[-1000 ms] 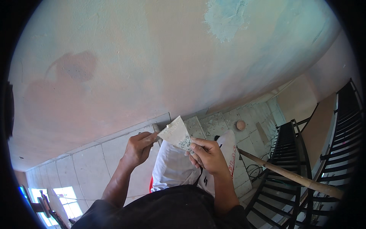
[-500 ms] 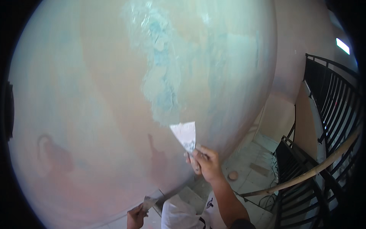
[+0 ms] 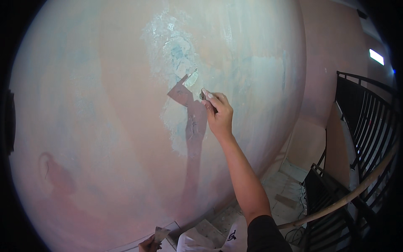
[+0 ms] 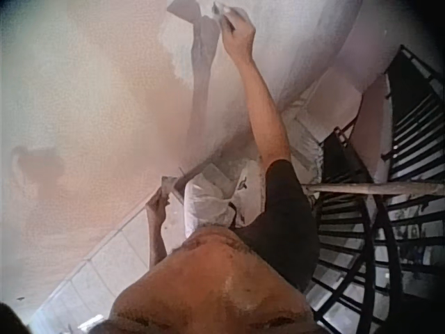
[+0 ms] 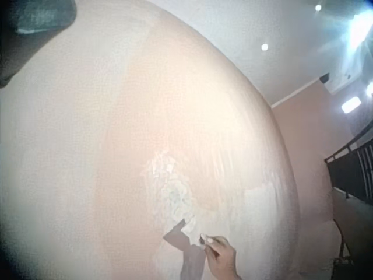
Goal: The person patches a damaged area on a wall by applying putty with a scraper and a putty knife.
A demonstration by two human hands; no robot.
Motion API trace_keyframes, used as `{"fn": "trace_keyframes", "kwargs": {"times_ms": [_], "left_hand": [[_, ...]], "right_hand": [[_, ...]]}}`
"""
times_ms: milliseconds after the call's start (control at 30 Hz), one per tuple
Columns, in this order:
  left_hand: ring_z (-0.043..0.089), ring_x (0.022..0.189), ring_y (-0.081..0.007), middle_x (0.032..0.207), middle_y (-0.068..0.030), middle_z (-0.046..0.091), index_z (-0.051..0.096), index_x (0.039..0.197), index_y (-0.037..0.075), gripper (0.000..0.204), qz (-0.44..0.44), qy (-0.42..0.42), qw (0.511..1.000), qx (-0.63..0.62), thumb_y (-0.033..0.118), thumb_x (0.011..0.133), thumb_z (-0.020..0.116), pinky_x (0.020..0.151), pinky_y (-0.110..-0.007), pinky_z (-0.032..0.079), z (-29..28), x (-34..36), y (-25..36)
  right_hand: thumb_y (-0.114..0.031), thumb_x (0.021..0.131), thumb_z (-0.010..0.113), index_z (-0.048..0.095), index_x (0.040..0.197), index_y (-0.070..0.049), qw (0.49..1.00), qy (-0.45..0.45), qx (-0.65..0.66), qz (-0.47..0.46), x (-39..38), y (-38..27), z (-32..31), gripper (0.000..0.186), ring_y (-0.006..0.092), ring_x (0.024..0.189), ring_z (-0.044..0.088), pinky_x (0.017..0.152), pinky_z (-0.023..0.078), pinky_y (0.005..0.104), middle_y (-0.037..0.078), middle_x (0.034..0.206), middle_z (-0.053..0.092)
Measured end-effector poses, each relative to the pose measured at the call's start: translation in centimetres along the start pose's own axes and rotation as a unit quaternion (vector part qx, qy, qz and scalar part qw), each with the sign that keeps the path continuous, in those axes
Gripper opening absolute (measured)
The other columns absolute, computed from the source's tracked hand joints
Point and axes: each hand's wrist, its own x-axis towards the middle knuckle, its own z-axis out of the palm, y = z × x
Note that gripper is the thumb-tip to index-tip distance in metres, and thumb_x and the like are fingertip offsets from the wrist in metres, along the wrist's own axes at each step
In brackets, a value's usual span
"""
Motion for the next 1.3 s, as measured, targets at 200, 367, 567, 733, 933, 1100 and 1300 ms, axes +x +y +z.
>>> {"fn": "trace_keyframes", "kwargs": {"times_ms": [200,367,567,733,933,1100,1300], "left_hand": [[0.061,0.078,-0.0117,0.089,-0.0049,0.068,0.065,0.130,0.001,0.037,0.000,-0.003,1.000,0.008,0.023,0.101,0.062,0.066,-0.029,0.053,-0.5,0.0,-1.0],[0.060,0.076,-0.0114,0.088,-0.0040,0.067,0.066,0.129,0.001,0.036,0.004,0.006,0.999,-0.052,0.023,0.101,0.062,0.065,-0.028,0.052,0.6,0.5,-2.1],[0.059,0.075,-0.0108,0.088,-0.0036,0.067,0.066,0.128,0.001,0.034,0.008,0.000,1.000,0.010,0.022,0.100,0.063,0.064,-0.028,0.052,1.4,1.1,-3.0],[0.060,0.075,-0.0119,0.090,-0.0046,0.069,0.066,0.127,0.001,0.033,0.008,-0.001,1.000,-0.020,0.019,0.100,0.062,0.065,-0.029,0.053,1.5,1.5,-1.3],[0.062,0.076,-0.0135,0.092,-0.0076,0.070,0.066,0.128,0.001,0.034,0.009,0.001,1.000,-0.007,0.021,0.101,0.059,0.066,-0.030,0.054,1.2,1.7,-0.9],[0.063,0.076,-0.0144,0.092,-0.0094,0.070,0.065,0.129,0.001,0.037,-0.001,0.001,0.999,-0.034,0.023,0.101,0.060,0.067,-0.030,0.055,0.8,1.5,-1.0],[0.062,0.076,-0.0133,0.092,-0.0080,0.070,0.063,0.132,0.001,0.040,-0.007,-0.009,1.000,0.005,0.025,0.101,0.061,0.066,-0.029,0.055,0.5,1.5,-2.0]], "right_hand": [[0.009,0.085,0.070,0.069,0.115,0.001,0.996,-0.020,-0.030,-0.085,2.8,2.5,0.3,0.031,0.0218,0.087,0.065,0.075,0.053,0.0289,0.012,0.101,0.066],[0.018,0.080,0.066,0.071,0.112,0.000,0.994,-0.030,-0.029,-0.101,4.2,3.9,0.2,0.037,0.0253,0.091,0.064,0.073,0.060,0.0322,0.013,0.100,0.066],[0.019,0.081,0.063,0.071,0.112,-0.001,0.992,-0.044,-0.001,-0.121,4.6,4.0,1.1,0.038,0.0255,0.090,0.063,0.071,0.061,0.0323,0.012,0.099,0.063],[0.018,0.083,0.061,0.071,0.114,-0.004,0.987,-0.054,-0.019,-0.147,4.7,4.9,1.5,0.039,0.0246,0.089,0.062,0.069,0.060,0.0319,0.011,0.097,0.062],[0.018,0.081,0.063,0.071,0.112,-0.004,0.980,-0.067,-0.081,-0.169,3.2,6.1,0.5,0.039,0.0256,0.088,0.062,0.068,0.058,0.0340,0.011,0.096,0.062],[0.019,0.079,0.064,0.071,0.111,-0.004,0.988,-0.045,-0.073,-0.131,2.7,5.3,-0.5,0.039,0.0262,0.087,0.061,0.069,0.058,0.0336,0.011,0.095,0.062],[0.017,0.081,0.063,0.072,0.113,-0.007,0.985,-0.045,-0.035,-0.161,5.7,2.8,1.8,0.041,0.0255,0.087,0.061,0.070,0.058,0.0330,0.011,0.095,0.061]]}}
